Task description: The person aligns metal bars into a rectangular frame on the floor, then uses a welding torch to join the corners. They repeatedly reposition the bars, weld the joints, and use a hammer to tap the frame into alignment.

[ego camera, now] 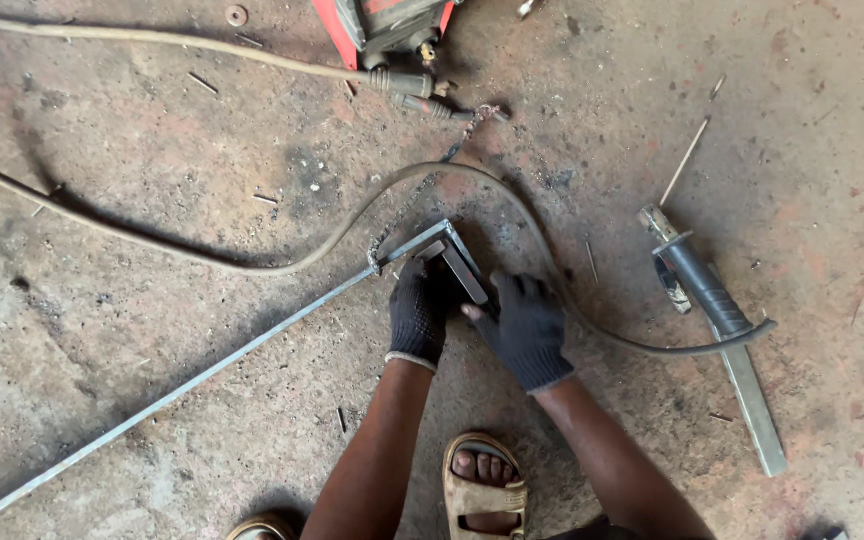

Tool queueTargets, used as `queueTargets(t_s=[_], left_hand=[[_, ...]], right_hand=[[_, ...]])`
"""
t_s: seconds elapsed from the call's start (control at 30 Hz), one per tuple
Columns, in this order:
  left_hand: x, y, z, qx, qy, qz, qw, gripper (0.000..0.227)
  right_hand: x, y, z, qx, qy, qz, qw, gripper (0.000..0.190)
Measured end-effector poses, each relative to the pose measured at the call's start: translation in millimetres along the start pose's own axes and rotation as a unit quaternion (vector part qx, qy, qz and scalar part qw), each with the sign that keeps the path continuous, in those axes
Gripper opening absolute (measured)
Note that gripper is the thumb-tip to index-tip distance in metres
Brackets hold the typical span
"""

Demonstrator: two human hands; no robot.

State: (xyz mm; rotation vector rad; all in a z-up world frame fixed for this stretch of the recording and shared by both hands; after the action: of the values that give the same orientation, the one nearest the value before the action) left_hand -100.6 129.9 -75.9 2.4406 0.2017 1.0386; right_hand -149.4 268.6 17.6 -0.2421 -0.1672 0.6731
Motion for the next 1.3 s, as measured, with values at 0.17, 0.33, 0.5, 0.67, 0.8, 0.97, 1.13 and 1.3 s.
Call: queueTargets(t_s=[0.17,0.33,0.5,0.67,0.8,0.97,1.13,1.3], left_hand=[[-14,-9,6,0.085,0.004,0.015,0.996,0.032],[-22,-16,13,0.133,0.014,0.005,0.991,0.029],[-16,-15,12,0.146,0.054,0.013,0.988,0.031],[-13,-13,9,0.145,0.042,0.015,0.988,0.036],[-11,-14,10,0.131,0.037,0.015,0.991,0.036],[-15,-19,15,0.13,0.046,0.011,0.99,0.036],[-19,-22,18,0.159,0.041,0.008,0.986,0.037],[-15,-19,16,0.155,0.04,0.012,0.987,0.037]], right_hand=[[36,20,-18,-0.03,-0.021,-0.023,0.999,0.069],[63,29,-34,-0.073,-0.026,-0.038,0.996,0.074],[73,37,-44,-0.076,-0.02,-0.038,0.996,0.065],[75,38,-46,-0.08,-0.004,-0.038,0.996,0.045],[75,38,-46,-0.084,-0.003,-0.043,0.996,0.041],[75,37,-45,-0.087,0.008,-0.04,0.995,0.042],[75,37,-47,-0.083,0.002,-0.042,0.996,0.044],[75,37,-48,-0.082,0.001,-0.047,0.996,0.045]])
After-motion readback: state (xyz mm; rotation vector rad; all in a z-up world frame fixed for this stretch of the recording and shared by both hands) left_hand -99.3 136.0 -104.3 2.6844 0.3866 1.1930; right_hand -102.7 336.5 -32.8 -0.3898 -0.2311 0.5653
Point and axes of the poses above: each hand's wrist, its own x-axis away from the middle knuckle, its own z-axis out of the back of the hand, y = z × x, the point moved 3 cm from there along -x, towards the middle knuckle, and after that the axes turned 11 degrees about -y, right-handed, at the moved point
